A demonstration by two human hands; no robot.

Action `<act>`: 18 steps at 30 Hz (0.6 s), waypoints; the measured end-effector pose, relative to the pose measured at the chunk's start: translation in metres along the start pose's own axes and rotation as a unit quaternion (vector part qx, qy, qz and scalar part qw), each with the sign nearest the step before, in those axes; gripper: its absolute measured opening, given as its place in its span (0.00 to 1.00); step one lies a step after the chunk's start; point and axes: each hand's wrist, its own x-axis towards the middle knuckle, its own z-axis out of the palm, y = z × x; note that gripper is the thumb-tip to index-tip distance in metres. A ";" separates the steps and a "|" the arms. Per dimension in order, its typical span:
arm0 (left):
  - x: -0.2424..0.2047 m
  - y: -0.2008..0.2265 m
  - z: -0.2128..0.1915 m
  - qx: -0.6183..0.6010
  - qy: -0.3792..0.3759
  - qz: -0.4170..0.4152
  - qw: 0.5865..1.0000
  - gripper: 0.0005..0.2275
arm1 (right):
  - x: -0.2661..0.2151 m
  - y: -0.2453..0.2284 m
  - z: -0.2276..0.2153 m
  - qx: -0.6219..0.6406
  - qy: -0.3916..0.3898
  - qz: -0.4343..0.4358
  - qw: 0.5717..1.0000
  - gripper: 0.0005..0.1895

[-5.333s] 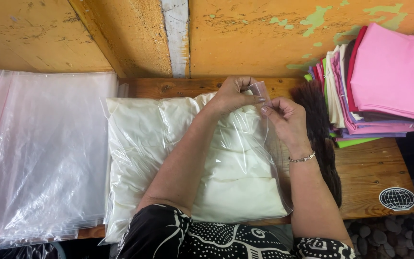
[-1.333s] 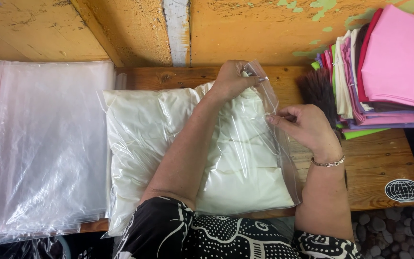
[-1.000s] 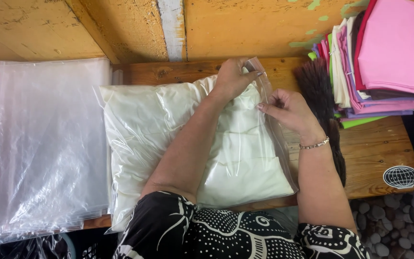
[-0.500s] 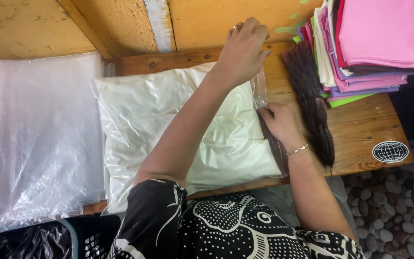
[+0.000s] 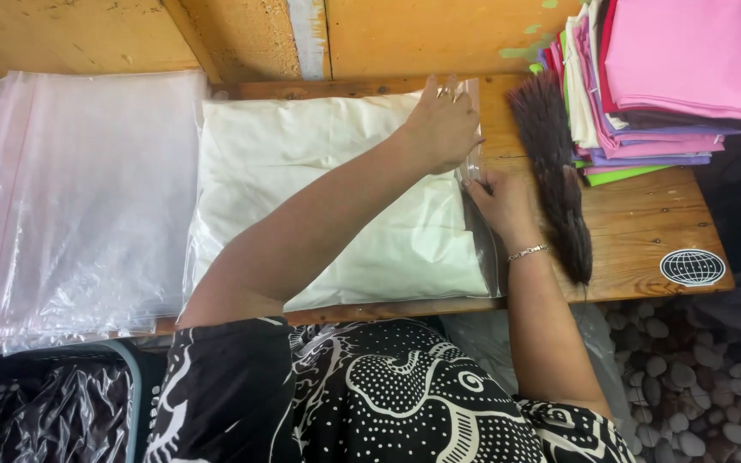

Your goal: Inserting a white fabric cushion into a plastic bag, smoothing it out, sealing the zip-lock, and brushing the bag before placing it in a basket.

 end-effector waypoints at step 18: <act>-0.023 -0.009 0.043 -0.126 -0.167 -0.028 0.978 0.27 | -0.010 0.004 -0.001 -0.021 -0.027 0.092 0.995 0.17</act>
